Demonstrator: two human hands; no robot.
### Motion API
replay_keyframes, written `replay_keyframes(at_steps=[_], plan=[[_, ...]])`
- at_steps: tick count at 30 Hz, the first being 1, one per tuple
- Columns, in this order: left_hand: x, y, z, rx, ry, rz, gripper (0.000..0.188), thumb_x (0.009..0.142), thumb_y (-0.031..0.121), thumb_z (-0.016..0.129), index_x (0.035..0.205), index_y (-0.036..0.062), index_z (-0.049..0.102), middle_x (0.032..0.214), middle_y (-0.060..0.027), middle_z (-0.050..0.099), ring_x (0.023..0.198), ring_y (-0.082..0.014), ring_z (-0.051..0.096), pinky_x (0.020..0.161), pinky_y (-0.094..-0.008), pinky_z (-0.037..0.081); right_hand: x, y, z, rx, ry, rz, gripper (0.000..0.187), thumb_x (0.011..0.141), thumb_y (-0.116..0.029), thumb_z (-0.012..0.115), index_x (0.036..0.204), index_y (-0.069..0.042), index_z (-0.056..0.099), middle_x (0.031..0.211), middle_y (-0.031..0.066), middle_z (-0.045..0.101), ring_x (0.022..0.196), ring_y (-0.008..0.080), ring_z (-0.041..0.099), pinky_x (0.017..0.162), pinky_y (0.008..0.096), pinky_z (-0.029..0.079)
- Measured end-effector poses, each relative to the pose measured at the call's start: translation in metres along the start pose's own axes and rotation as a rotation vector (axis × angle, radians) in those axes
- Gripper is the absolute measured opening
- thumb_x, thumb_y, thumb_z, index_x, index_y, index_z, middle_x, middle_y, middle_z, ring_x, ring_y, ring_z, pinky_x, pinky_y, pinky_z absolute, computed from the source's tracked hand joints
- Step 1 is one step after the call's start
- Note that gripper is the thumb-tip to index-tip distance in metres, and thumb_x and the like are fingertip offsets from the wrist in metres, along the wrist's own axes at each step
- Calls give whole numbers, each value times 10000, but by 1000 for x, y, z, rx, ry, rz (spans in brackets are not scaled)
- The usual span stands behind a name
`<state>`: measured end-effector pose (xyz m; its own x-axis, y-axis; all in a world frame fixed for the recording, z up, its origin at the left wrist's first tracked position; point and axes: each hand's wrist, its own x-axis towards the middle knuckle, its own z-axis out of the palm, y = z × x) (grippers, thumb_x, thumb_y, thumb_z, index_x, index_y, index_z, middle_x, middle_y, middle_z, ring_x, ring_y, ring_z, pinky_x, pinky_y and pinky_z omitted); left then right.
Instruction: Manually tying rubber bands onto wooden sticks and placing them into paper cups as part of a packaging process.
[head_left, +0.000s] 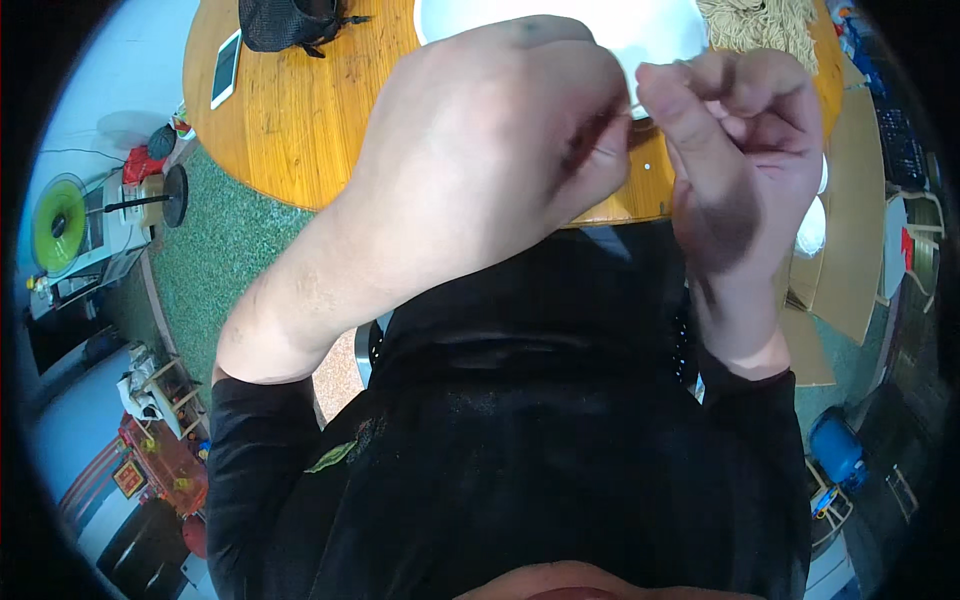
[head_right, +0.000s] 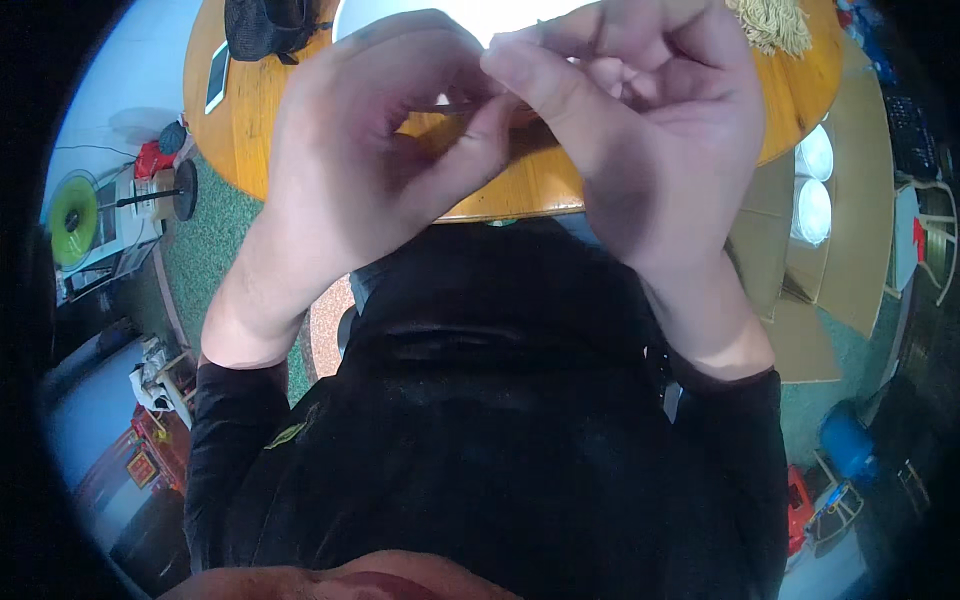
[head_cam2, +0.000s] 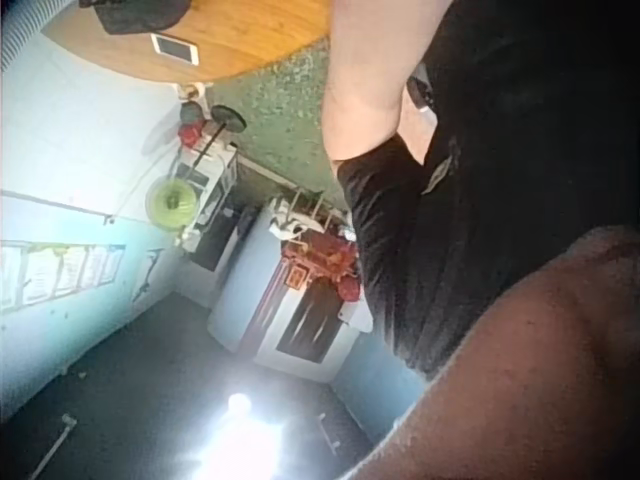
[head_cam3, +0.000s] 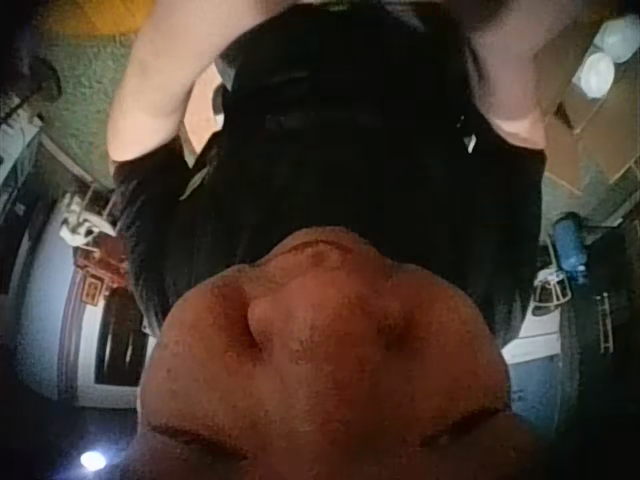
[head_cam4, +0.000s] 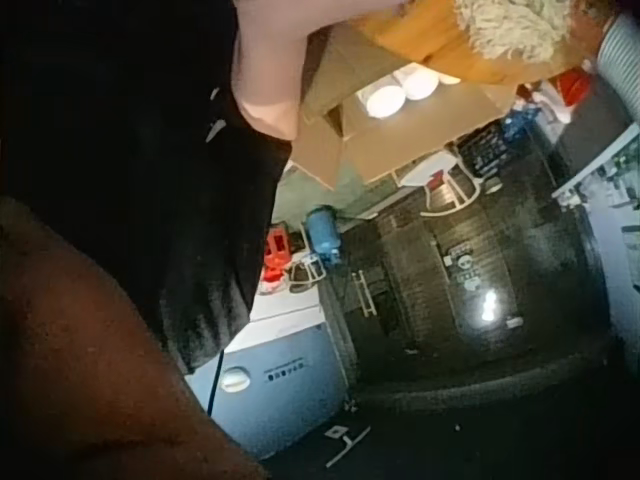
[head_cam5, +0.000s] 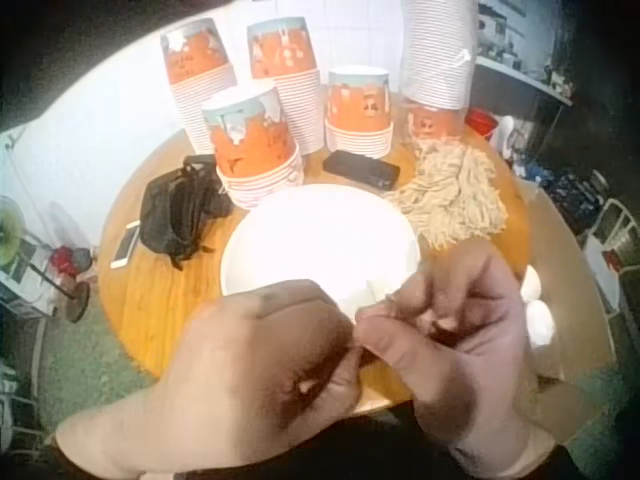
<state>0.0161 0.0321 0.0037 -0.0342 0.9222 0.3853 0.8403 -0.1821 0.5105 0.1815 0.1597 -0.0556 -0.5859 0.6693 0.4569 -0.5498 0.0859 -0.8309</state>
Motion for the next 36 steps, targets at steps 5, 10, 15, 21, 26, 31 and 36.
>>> replay_keyframes(at_steps=[5, 10, 15, 21, 26, 31, 36], plan=[[-17, -15, -8, 39, 85, -29, 61, 886, 2, 707, 939, 28, 692, 963, -95, 720, 937, -204, 714, 841, -326, 530, -1, -9, -6, -447, -63, -193, 524, 806, 87, 875, 1240, -15, 602, 1311, 151, 704, 863, 102, 674, 771, 210, 540], [-26, -24, -20, 84, 26, 88, 74, 883, 22, 713, 947, 51, 688, 955, -93, 727, 947, -259, 708, 913, -356, 508, -5, -5, 5, -864, -234, -355, 637, 755, -37, 931, 1349, -27, 701, 1427, 153, 690, 776, 113, 676, 623, 215, 493], [-37, -29, -16, 83, 30, 156, 81, 893, 65, 734, 953, 57, 680, 953, -96, 732, 942, -287, 702, 963, -395, 489, -5, 5, 13, -1040, -350, -580, 282, 807, -88, 868, 1078, -49, 803, 1129, 90, 798, 788, 251, 721, 682, 316, 570], [-47, -30, -15, 111, 49, 179, 126, 881, 58, 721, 980, 72, 644, 907, -81, 695, 877, -282, 689, 976, -464, 481, -8, -1, 20, -958, -373, -641, 199, 818, -6, 826, 987, -61, 736, 1062, 91, 768, 712, 232, 683, 622, 333, 540], [-55, -28, -29, 169, 7, 221, 204, 785, 27, 700, 964, 74, 613, 904, -72, 673, 852, -274, 678, 996, -478, 483, -5, -27, 25, -691, -509, -128, 164, 837, 56, 739, 957, -46, 695, 1044, 115, 745, 762, 207, 682, 638, 297, 513], [-58, -34, -43, 207, -64, 234, 253, 696, 14, 684, 920, 80, 587, 897, -67, 657, 836, -272, 668, 1025, -491, 479, 12, -55, 14, -546, -565, 211, 96, 884, 62, 697, 944, -12, 709, 948, 85, 746, 729, 102, 644, 634, 236, 464], [-57, -46, -65, 259, -86, 209, 262, 687, 18, 635, 942, 76, 611, 884, -77, 668, 886, -281, 690, 1042, -483, 477, 22, -65, -7, -352, -587, 545, 83, 916, 35, 735, 986, -10, 741, 830, 58, 725, 759, 126, 703, 678, 242, 515]])
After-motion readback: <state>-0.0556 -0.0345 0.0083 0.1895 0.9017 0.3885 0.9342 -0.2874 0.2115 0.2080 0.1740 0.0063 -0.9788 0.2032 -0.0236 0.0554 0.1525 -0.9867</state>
